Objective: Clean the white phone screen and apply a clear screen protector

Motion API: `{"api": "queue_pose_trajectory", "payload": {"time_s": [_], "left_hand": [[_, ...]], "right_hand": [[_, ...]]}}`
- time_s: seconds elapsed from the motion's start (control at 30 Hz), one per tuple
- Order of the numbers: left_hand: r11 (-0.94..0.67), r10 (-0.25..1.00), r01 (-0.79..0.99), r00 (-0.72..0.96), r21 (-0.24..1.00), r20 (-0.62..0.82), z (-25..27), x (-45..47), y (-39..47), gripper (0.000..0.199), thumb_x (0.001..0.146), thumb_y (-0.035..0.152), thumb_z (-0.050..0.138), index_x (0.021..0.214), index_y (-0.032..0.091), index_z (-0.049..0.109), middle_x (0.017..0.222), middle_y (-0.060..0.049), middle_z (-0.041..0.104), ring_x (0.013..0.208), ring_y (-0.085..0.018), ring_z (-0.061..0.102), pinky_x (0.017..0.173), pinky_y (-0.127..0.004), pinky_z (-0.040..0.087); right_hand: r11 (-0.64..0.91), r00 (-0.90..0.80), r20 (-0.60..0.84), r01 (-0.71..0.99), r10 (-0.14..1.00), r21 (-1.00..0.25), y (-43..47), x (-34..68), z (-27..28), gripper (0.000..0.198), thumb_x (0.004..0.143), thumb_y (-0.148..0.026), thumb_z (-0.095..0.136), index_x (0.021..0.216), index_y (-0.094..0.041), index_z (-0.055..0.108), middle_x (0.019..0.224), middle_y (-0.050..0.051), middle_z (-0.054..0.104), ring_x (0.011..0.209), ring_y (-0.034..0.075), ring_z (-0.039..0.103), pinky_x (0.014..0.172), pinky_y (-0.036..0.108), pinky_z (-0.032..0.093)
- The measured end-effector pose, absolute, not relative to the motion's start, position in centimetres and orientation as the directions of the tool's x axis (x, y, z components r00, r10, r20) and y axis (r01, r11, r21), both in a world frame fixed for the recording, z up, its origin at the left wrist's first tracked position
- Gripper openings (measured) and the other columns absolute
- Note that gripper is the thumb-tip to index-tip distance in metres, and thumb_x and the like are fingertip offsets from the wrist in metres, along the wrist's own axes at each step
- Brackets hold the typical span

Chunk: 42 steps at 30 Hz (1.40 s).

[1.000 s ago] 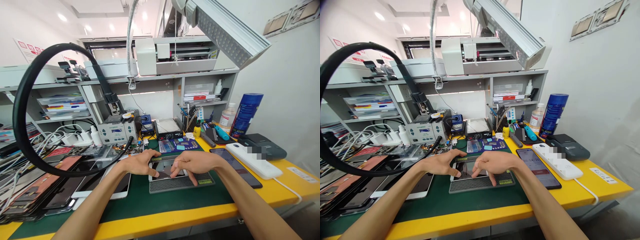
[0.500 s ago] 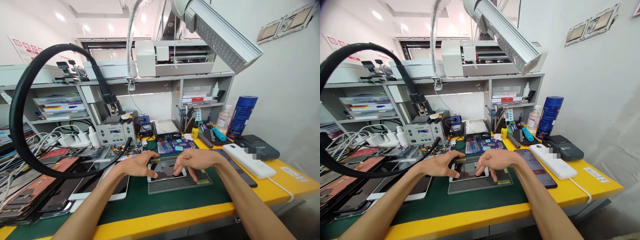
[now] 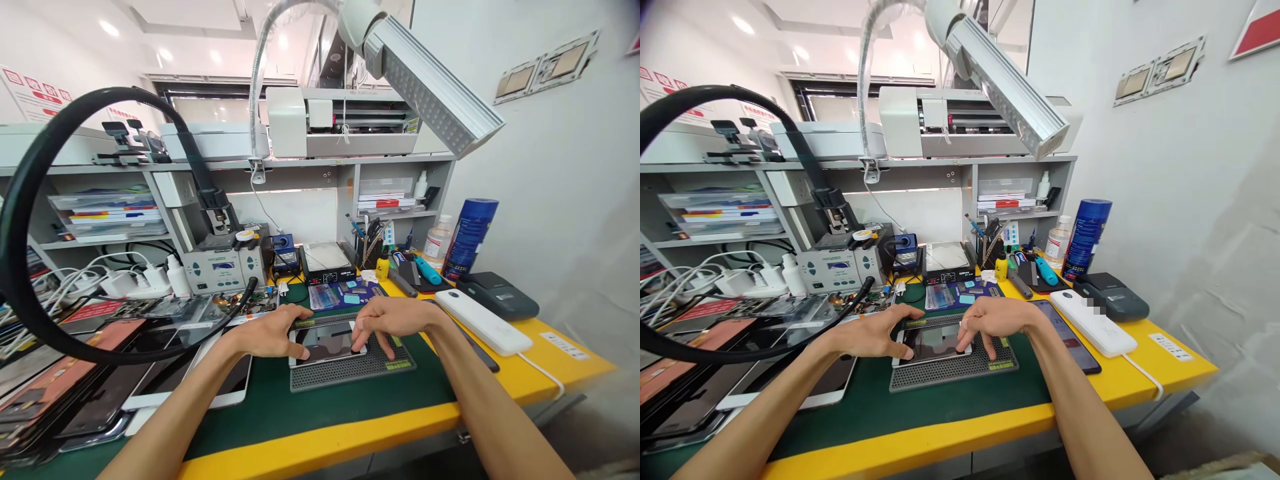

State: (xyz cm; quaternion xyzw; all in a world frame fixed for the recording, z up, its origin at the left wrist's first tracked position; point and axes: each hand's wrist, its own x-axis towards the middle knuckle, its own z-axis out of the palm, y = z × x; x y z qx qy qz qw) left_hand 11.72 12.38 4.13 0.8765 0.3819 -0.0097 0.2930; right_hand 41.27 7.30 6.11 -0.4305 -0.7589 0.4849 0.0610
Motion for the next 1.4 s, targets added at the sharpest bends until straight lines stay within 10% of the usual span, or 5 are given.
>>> {"api": "queue_pose_trajectory", "payload": {"time_s": [0.77,0.93,1.13,1.4], "left_hand": [[-0.536,0.666,0.677,0.706,0.504,-0.241,4.4,11.8,12.2,0.09,0.07,0.062,0.07,0.145,0.025,0.035,0.147,-0.011,0.042,0.131,-0.032,0.044,0.103,-0.039,0.042],[-0.532,0.677,0.676,0.702,0.51,-0.223,4.3,11.8,12.2,0.091,0.069,0.062,0.071,0.144,0.024,0.037,0.146,-0.011,0.043,0.131,-0.032,0.045,0.102,-0.039,0.043],[-0.546,0.692,0.676,0.697,0.495,-0.187,4.0,12.0,12.1,0.094,0.066,0.063,0.072,0.144,0.022,0.038,0.143,-0.012,0.046,0.127,-0.032,0.047,0.101,-0.038,0.044],[-0.574,0.698,0.677,0.698,0.46,-0.157,4.3,12.5,11.7,0.08,0.066,0.065,0.07,0.129,0.021,0.051,0.13,-0.01,0.052,0.117,-0.031,0.052,0.092,-0.034,0.046]], "right_hand": [[0.145,-0.572,-0.322,0.623,0.754,-0.769,7.3,42.3,6.4,0.051,0.092,-0.059,0.046,0.098,-0.014,0.07,0.106,0.01,0.073,0.052,0.012,0.06,0.063,0.028,0.047],[0.278,-0.42,-0.07,0.707,0.905,-0.65,8.0,41.6,5.5,0.085,0.072,-0.067,0.069,0.14,-0.021,0.049,0.13,0.013,0.058,0.098,0.026,0.061,0.077,0.032,0.048],[0.254,-0.402,-0.183,0.809,0.897,-0.53,8.4,40.7,3.8,0.125,0.056,-0.071,0.078,0.156,-0.028,0.015,0.157,0.015,0.021,0.144,0.043,0.009,0.108,0.05,0.031],[0.235,-0.379,-0.205,0.832,0.902,-0.503,8.7,40.8,3.8,0.106,0.061,-0.071,0.075,0.148,-0.024,0.036,0.131,0.013,0.048,0.106,0.031,0.054,0.079,0.035,0.047]]}}
